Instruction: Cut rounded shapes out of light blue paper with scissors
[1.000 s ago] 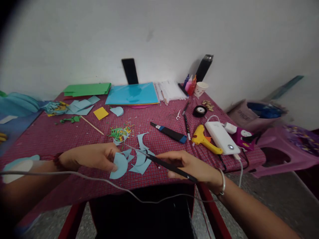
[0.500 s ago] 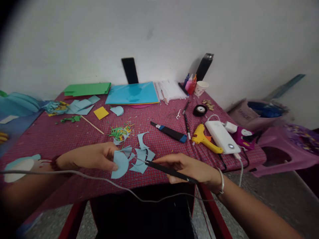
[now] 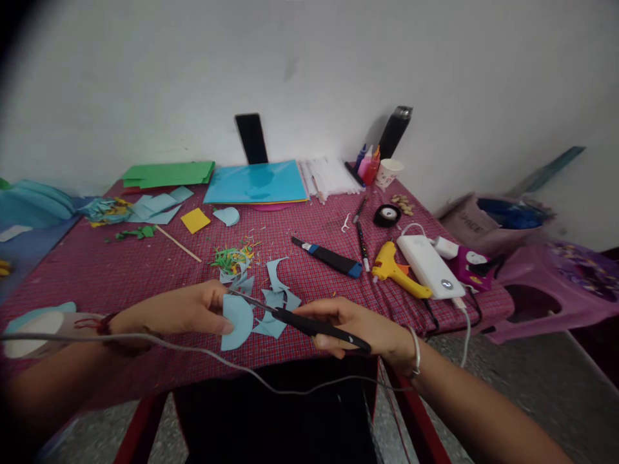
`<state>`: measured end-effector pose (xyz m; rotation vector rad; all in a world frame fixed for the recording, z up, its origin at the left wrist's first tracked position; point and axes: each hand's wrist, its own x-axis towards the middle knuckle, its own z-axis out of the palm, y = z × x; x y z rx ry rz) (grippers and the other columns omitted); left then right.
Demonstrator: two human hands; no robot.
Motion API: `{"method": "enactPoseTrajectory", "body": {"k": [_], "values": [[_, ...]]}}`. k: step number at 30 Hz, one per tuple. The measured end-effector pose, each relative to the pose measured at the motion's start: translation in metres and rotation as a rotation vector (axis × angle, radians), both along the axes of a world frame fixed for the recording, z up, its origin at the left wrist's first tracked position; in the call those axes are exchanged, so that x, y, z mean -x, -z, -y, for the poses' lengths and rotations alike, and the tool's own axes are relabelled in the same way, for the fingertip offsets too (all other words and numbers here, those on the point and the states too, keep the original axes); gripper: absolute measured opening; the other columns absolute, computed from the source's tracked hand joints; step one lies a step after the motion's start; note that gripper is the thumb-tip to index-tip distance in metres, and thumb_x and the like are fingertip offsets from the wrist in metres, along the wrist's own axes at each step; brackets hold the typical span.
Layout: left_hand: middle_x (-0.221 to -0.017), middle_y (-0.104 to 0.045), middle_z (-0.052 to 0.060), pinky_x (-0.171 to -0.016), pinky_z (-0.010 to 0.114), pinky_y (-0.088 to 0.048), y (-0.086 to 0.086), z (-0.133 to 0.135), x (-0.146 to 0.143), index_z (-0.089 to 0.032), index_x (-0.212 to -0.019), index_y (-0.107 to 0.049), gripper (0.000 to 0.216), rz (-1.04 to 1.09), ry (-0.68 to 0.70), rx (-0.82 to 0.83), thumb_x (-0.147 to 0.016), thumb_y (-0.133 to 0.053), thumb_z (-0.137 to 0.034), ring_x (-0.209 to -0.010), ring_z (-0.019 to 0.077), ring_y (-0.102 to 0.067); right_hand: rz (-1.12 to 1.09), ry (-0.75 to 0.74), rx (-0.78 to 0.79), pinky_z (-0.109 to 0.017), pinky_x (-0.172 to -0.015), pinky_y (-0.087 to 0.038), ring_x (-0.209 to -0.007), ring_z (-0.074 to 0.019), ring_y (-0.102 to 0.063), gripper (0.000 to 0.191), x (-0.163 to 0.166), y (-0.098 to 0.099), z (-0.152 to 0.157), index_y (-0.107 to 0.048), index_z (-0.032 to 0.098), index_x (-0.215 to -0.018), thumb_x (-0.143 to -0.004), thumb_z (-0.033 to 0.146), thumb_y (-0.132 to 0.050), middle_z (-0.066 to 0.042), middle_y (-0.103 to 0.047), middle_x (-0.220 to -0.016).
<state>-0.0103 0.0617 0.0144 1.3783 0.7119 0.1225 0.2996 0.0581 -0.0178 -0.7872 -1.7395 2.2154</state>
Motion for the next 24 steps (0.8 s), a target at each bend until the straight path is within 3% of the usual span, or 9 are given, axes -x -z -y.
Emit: {"method": "enactPoseTrajectory", "body": {"k": [11,18,24], "values": [[-0.069,-0.06,0.0,-0.068,0.023,-0.04,0.004,-0.003,0.0,-0.014,-0.075,-0.067,0.012,-0.022,0.006,0.011,-0.077,-0.06,-0.024,-0.064,0.0114,-0.049,-0.008,-0.01,-0.029,-0.016,-0.049,-0.033,-0.057,-0.0051,-0.041,0.059,0.001,-0.006,-0.001,-0.053,0.021,-0.131,-0.079,0.043,-0.068,0.0,-0.054,-0.083],[-0.069,-0.061,-0.002,-0.069,0.021,-0.041,-0.001,-0.003,0.0,-0.016,-0.074,-0.067,0.009,-0.016,0.05,0.052,-0.075,-0.061,-0.023,-0.065,0.0103,-0.051,-0.032,-0.047,-0.068,-0.028,-0.076,-0.045,-0.087,-0.0153,-0.055,0.059,0.001,-0.018,-0.005,-0.054,0.019,-0.128,-0.077,0.042,-0.07,-0.008,-0.059,-0.108],[-0.066,-0.061,0.0,-0.065,0.021,-0.041,-0.002,-0.002,-0.003,-0.014,-0.069,-0.065,0.011,-0.015,0.14,0.114,-0.075,-0.061,-0.024,-0.062,0.0103,-0.05,-0.004,-0.108,-0.09,-0.025,-0.067,-0.045,-0.08,-0.0144,-0.054,0.056,-0.006,-0.016,-0.013,-0.056,0.016,-0.127,-0.078,0.039,-0.068,-0.007,-0.061,-0.097]]}}
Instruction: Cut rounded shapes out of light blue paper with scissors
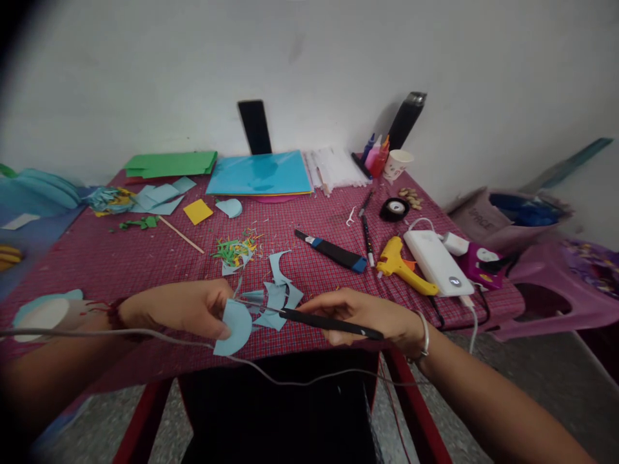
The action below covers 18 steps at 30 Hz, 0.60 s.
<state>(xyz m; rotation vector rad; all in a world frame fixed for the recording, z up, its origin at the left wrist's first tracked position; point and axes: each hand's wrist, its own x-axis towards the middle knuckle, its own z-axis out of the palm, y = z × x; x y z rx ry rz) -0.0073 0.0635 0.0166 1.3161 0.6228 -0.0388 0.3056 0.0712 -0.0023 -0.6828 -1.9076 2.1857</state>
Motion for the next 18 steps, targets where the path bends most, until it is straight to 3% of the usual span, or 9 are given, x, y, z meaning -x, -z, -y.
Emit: {"method": "enactPoseTrajectory", "body": {"k": [7,13,18], "values": [[-0.061,-0.061,0.0,-0.057,0.019,-0.041,0.01,0.0,0.002,-0.013,-0.067,-0.065,0.015,-0.035,-0.008,0.019,-0.073,-0.065,-0.027,-0.056,0.0094,-0.049,-0.007,-0.021,0.063,-0.022,-0.063,-0.041,-0.076,-0.0126,-0.051,0.057,-0.001,0.005,-0.008,-0.057,0.016,-0.127,-0.077,0.041,-0.07,-0.005,-0.06,-0.091],[-0.059,-0.061,-0.001,-0.052,0.018,-0.04,0.016,0.0,0.002,-0.013,-0.068,-0.066,0.015,0.04,-0.02,0.006,-0.074,-0.066,-0.026,-0.053,0.0084,-0.048,0.032,-0.063,0.023,-0.022,-0.059,-0.04,-0.07,-0.0114,-0.05,0.059,0.004,-0.002,-0.012,-0.057,0.014,-0.126,-0.078,0.045,-0.068,-0.004,-0.059,-0.087],[-0.06,-0.062,0.001,-0.055,0.019,-0.043,0.019,0.001,0.001,-0.012,-0.069,-0.066,0.015,-0.008,-0.011,0.006,-0.074,-0.066,-0.025,-0.053,0.0095,-0.052,0.03,-0.089,-0.042,-0.024,-0.067,-0.044,-0.079,-0.0142,-0.055,0.057,0.008,-0.01,-0.014,-0.058,0.012,-0.126,-0.08,0.043,-0.066,-0.007,-0.063,-0.097]]}}
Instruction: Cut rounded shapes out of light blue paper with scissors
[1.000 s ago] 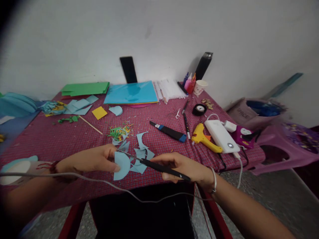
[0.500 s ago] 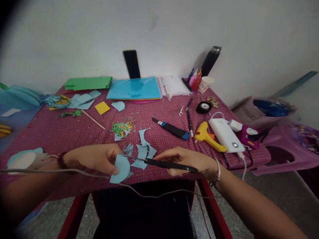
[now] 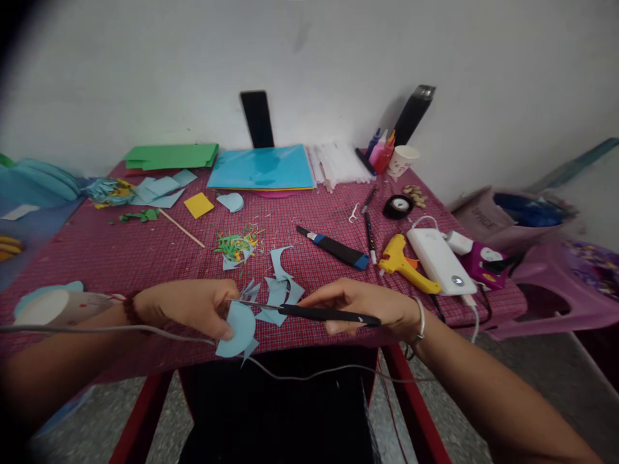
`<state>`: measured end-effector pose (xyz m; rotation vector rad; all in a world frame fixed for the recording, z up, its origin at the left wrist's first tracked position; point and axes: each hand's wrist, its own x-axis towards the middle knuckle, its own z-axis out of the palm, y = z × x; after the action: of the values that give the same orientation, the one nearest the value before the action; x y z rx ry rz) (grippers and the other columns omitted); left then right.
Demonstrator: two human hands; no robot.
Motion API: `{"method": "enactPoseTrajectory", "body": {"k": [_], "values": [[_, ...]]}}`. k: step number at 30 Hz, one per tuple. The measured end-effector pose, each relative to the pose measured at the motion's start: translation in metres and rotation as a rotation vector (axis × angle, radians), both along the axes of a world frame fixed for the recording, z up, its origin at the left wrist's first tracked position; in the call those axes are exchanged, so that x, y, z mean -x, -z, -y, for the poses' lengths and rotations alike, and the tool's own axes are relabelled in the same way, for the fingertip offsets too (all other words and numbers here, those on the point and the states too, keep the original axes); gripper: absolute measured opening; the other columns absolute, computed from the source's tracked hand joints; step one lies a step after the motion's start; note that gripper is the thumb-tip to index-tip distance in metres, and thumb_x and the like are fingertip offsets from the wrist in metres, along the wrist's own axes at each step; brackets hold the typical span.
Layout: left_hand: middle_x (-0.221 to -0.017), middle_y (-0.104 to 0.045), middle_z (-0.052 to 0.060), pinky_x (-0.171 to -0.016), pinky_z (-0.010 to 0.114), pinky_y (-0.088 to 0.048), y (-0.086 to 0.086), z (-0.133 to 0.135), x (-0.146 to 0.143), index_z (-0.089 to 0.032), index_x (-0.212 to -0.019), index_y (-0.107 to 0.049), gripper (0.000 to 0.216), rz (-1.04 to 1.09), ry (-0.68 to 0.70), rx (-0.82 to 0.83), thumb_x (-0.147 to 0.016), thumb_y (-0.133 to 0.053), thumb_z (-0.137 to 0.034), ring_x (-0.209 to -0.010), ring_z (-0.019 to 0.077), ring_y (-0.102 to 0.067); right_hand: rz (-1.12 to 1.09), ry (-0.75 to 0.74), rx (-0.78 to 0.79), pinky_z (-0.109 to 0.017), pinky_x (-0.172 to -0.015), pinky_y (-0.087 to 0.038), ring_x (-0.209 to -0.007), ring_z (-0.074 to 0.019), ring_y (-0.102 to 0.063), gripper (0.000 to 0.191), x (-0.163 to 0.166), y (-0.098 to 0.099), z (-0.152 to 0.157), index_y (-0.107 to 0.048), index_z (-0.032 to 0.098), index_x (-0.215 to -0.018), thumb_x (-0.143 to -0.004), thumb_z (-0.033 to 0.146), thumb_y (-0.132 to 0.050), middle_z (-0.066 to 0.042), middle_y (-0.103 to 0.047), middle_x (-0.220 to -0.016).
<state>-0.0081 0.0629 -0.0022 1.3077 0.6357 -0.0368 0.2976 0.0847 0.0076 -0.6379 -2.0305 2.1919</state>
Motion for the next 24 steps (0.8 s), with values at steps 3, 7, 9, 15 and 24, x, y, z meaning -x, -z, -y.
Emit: {"method": "enactPoseTrajectory", "body": {"k": [3,7,9,15,24], "values": [[-0.063,-0.065,0.001,-0.061,0.021,-0.045,0.001,0.0,-0.001,-0.013,-0.07,-0.067,0.013,0.02,0.011,0.054,-0.073,-0.066,-0.025,-0.057,0.0103,-0.055,0.006,-0.019,-0.05,-0.027,-0.072,-0.046,-0.085,-0.0164,-0.057,0.056,0.0,-0.002,0.0,-0.056,0.013,-0.128,-0.081,0.041,-0.065,-0.009,-0.064,-0.105],[-0.063,-0.066,0.001,-0.06,0.02,-0.045,0.003,-0.001,-0.003,-0.014,-0.071,-0.067,0.012,0.026,0.01,0.078,-0.073,-0.067,-0.025,-0.057,0.0103,-0.055,0.038,-0.021,-0.083,-0.029,-0.077,-0.046,-0.089,-0.0172,-0.057,0.056,0.0,-0.002,0.0,-0.055,0.015,-0.13,-0.081,0.04,-0.065,-0.008,-0.063,-0.11],[-0.063,-0.066,0.001,-0.06,0.021,-0.045,0.004,-0.001,-0.002,-0.013,-0.071,-0.067,0.011,0.032,0.012,0.09,-0.073,-0.068,-0.025,-0.057,0.0103,-0.055,0.055,-0.018,-0.085,-0.029,-0.077,-0.045,-0.089,-0.0171,-0.057,0.056,0.0,-0.003,0.0,-0.056,0.015,-0.129,-0.08,0.041,-0.066,-0.008,-0.063,-0.11],[-0.063,-0.066,0.001,-0.06,0.021,-0.046,0.009,-0.003,-0.001,-0.014,-0.071,-0.067,0.011,0.022,0.035,0.094,-0.073,-0.067,-0.025,-0.057,0.0106,-0.056,0.093,-0.019,-0.103,-0.033,-0.085,-0.044,-0.097,-0.0203,-0.058,0.056,0.0,-0.006,-0.001,-0.058,0.017,-0.128,-0.08,0.044,-0.066,-0.007,-0.064,-0.112],[-0.062,-0.066,-0.001,-0.059,0.02,-0.047,0.01,-0.005,-0.002,-0.015,-0.07,-0.066,0.008,0.009,0.064,0.071,-0.074,-0.066,-0.021,-0.055,0.0097,-0.056,0.101,-0.015,-0.086,-0.034,-0.088,-0.044,-0.101,-0.0215,-0.057,0.057,0.0,-0.002,-0.002,-0.058,0.017,-0.128,-0.079,0.045,-0.067,-0.007,-0.064,-0.115]]}}
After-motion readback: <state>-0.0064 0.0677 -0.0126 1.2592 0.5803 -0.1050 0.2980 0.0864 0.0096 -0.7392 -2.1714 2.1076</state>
